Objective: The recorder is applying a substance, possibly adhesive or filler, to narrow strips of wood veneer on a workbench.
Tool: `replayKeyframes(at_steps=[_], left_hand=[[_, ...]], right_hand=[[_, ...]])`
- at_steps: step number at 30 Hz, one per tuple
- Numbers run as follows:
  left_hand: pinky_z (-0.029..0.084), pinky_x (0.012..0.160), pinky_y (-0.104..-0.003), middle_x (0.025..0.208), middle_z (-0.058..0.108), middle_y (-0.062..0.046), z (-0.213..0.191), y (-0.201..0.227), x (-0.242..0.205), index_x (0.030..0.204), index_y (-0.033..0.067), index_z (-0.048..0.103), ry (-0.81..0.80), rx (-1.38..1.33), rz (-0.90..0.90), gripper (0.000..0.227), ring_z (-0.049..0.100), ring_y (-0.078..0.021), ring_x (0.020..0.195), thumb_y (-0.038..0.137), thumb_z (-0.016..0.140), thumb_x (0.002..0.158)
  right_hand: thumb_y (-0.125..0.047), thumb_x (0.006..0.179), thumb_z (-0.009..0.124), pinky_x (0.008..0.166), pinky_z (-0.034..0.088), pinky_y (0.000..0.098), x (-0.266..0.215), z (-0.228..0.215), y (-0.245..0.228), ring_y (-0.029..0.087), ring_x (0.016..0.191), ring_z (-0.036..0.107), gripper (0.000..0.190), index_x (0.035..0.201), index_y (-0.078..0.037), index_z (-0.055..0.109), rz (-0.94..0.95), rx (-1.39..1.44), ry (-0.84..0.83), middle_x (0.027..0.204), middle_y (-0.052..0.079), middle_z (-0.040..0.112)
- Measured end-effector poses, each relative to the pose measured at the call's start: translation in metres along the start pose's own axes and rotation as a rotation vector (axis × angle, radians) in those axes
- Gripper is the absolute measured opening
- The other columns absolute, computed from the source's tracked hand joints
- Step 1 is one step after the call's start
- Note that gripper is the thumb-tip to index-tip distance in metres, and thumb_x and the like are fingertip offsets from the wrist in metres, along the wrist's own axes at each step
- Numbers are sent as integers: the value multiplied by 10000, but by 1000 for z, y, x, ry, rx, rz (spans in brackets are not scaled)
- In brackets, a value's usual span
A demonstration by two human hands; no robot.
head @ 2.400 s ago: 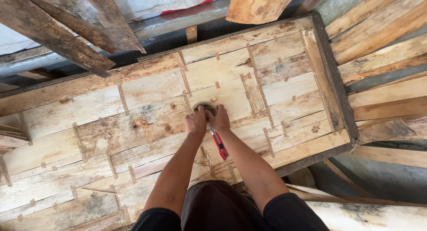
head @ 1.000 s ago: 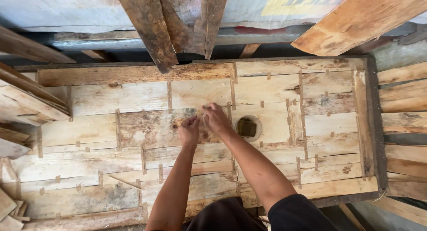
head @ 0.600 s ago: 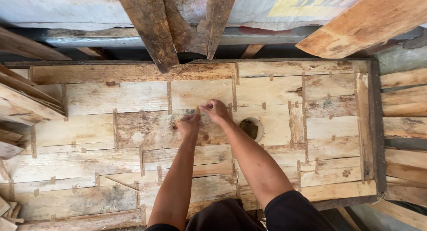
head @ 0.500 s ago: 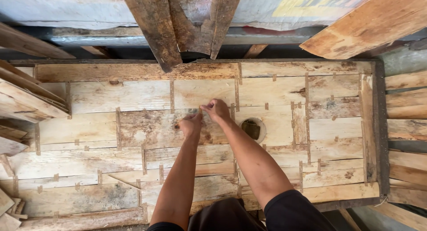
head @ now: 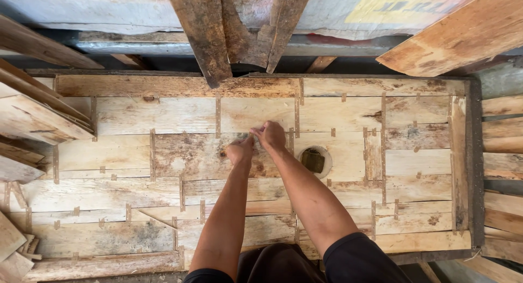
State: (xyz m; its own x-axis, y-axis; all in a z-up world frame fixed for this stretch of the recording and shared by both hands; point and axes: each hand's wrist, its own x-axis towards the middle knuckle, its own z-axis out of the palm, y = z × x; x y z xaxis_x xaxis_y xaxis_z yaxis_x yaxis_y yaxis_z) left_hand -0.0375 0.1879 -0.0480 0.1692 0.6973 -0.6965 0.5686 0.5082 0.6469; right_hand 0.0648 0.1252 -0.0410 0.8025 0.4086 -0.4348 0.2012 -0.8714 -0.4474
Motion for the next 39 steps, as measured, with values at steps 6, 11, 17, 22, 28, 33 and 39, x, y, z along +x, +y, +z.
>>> replayKeyframes(at_steps=[6,11,17,22,28,33,39], left_hand=[[541,542,-334,714,740,-130,0,0,4,839,-64,783,-54,-57,-1,309,665,-170,562,237,827,787],[551,583,-323,737,757,-119,-6,7,-2,888,-27,804,-52,24,-52,322,695,-168,605,274,838,780],[568,606,-324,748,767,-115,-7,1,-3,913,-12,803,-62,63,-9,359,719,-167,629,321,839,782],[573,616,-336,752,772,-120,-9,-6,0,897,-19,806,-27,95,-12,334,728,-176,641,287,840,767],[575,648,-326,744,775,-97,-5,-18,7,893,7,815,-62,128,26,311,738,-175,671,292,826,768],[583,692,-367,762,784,-122,-11,-2,-9,894,66,827,-33,270,91,303,761,-215,718,353,813,798],[556,673,-456,833,758,-134,14,-18,-5,914,115,759,23,647,473,237,721,-291,746,345,701,918]], right_hand=[[-559,787,834,642,556,418,0,4,1,250,705,666,556,779,-35,650,-44,-41,24,797,143,701],[-514,764,850,630,564,380,-8,-7,-5,207,695,656,497,779,-61,648,1,71,-66,812,117,707],[-460,727,909,665,568,388,-11,-20,-13,224,720,670,500,784,-42,642,-10,72,-60,832,134,701],[-477,693,923,689,590,402,-3,-5,-5,245,743,676,534,779,-34,640,-35,25,-35,837,140,685],[-511,819,866,708,559,419,-1,-6,3,248,725,677,511,765,-55,641,-51,47,-53,782,130,696],[-471,728,908,624,572,367,-10,-12,-11,199,700,657,503,739,-72,601,5,80,-54,804,117,689],[-485,739,883,598,552,327,11,13,-1,152,646,620,463,730,-107,614,113,1,-96,775,79,680]])
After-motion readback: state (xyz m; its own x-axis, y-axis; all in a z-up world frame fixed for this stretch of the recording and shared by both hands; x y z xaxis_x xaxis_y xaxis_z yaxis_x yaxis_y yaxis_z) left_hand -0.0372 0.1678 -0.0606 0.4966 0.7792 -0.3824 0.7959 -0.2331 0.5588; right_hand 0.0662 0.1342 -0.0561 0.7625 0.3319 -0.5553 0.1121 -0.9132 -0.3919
